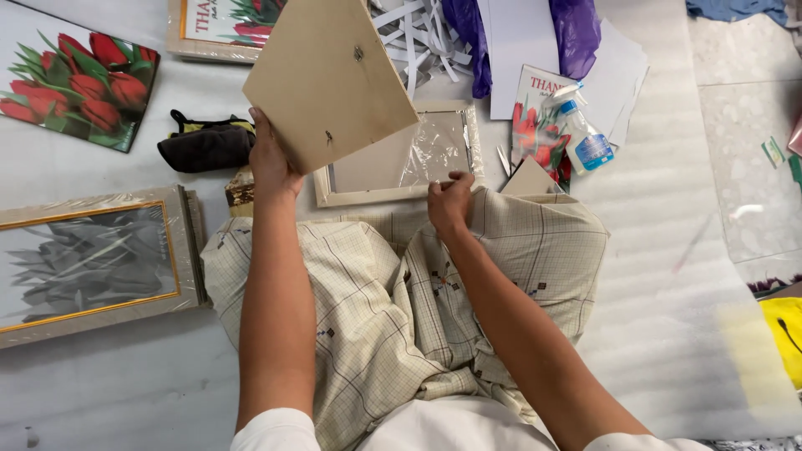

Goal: Assembling picture frames by trimming components, inserting artwork, and securing backings.

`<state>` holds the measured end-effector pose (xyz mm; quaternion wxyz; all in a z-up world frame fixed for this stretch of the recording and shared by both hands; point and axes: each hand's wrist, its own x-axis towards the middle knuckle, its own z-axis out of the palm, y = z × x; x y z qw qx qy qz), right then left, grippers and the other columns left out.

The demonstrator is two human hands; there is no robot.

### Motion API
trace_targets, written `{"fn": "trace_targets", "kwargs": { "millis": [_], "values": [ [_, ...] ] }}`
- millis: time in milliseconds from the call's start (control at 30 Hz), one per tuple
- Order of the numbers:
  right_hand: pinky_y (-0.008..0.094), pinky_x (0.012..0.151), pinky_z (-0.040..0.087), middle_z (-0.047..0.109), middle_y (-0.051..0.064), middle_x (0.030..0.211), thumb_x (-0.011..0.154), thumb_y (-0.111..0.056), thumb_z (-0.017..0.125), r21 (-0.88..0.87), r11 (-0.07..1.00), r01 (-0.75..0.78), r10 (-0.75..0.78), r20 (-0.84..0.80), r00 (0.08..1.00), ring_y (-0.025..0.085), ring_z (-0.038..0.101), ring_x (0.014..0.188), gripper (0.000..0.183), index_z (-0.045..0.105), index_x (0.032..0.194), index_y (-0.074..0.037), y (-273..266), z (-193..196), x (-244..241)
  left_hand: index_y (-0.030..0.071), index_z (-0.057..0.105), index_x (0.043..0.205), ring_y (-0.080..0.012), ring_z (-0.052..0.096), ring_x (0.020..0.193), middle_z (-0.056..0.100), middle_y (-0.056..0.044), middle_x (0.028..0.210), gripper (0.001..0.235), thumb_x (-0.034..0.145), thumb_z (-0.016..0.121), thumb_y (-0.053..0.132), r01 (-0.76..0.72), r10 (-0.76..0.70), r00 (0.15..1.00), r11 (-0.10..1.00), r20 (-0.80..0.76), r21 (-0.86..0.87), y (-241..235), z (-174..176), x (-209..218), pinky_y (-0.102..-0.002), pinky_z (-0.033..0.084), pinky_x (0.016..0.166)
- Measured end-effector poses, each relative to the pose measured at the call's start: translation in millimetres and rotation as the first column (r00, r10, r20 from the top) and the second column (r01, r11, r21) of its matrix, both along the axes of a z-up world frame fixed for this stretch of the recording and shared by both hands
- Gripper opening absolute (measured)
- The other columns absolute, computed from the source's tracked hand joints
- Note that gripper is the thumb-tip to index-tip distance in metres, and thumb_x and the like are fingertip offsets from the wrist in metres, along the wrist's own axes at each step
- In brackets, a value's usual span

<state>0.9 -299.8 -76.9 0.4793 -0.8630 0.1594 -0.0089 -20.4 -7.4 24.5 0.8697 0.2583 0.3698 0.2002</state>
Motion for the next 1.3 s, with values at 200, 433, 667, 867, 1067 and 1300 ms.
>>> {"fn": "trace_targets", "kwargs": {
  "millis": [200,433,667,867,1067,1300],
  "values": [
    [0.036,0.070,0.051,0.059,0.009,0.085,0.099,-0.002,0.065,0.129,0.944,-0.302,0.232,0.389,0.891,0.020,0.060,0.080,0.035,0.044,0.127,-0.003,50,25,7,0.007,0.065,0.096,-0.0262,0.078,0.069,0.073,-0.013,0.082,0.050,0.083,0.073,0.054,-0.011,0.012,1.000,1.000,0.024,-0.029,3,-5,3,-0.041,0.068,0.062],
    [0.046,0.074,0.060,0.070,0.017,0.090,0.093,0.001,0.066,-0.197,0.812,-0.549,0.565,0.498,0.658,0.037,0.074,0.087,0.022,0.064,0.114,-0.007,110,23,7,0.005,0.066,0.098,-0.0276,0.078,0.070,0.073,-0.015,0.085,0.051,0.084,0.075,0.053,-0.058,0.060,0.998,0.997,0.021,-0.056,12,-25,9,-0.043,0.068,0.061],
    [0.051,0.090,0.058,0.071,0.015,0.108,0.093,-0.009,0.065,-0.343,0.379,-0.859,0.920,0.237,0.311,0.041,0.069,0.110,0.025,0.067,0.118,-0.013,111,61,1,0.004,0.066,0.100,-0.0311,0.078,0.072,0.074,-0.017,0.087,0.053,0.085,0.074,0.053,-0.076,0.077,0.997,0.996,0.016,-0.044,17,-28,12,-0.046,0.068,0.062],
    [0.039,0.065,0.060,0.077,0.012,0.086,0.092,-0.008,0.067,-0.108,0.464,-0.879,0.871,0.238,0.430,0.027,0.075,0.072,0.022,0.070,0.113,-0.011,56,81,28,0.004,0.066,0.099,-0.0282,0.078,0.070,0.073,-0.014,0.084,0.052,0.084,0.073,0.054,-0.058,0.058,0.998,0.998,0.022,-0.025,16,-27,13,-0.043,0.068,0.063],
    [0.047,0.079,0.066,0.072,0.021,0.113,0.092,-0.062,0.050,0.687,0.544,-0.482,0.687,-0.035,0.726,0.034,0.077,0.094,0.069,0.055,0.132,-0.006,-6,154,87,0.009,0.065,0.087,-0.0218,0.075,0.061,0.072,-0.010,0.074,0.049,0.091,0.066,0.058,0.106,-0.087,0.993,0.947,-0.074,0.303,6,-41,12,-0.035,0.064,0.055],
    [0.031,0.063,0.062,0.068,0.006,0.081,0.099,-0.034,0.074,0.454,0.673,-0.584,0.621,0.081,0.779,0.018,0.071,0.065,0.032,0.065,0.114,-0.007,-42,186,94,0.008,0.073,0.107,-0.0181,0.066,0.087,0.068,-0.007,0.092,0.039,0.099,0.072,0.046,0.298,-0.182,0.950,0.765,-0.252,0.571,-22,-63,9,-0.038,0.058,0.078]
  ]
}}
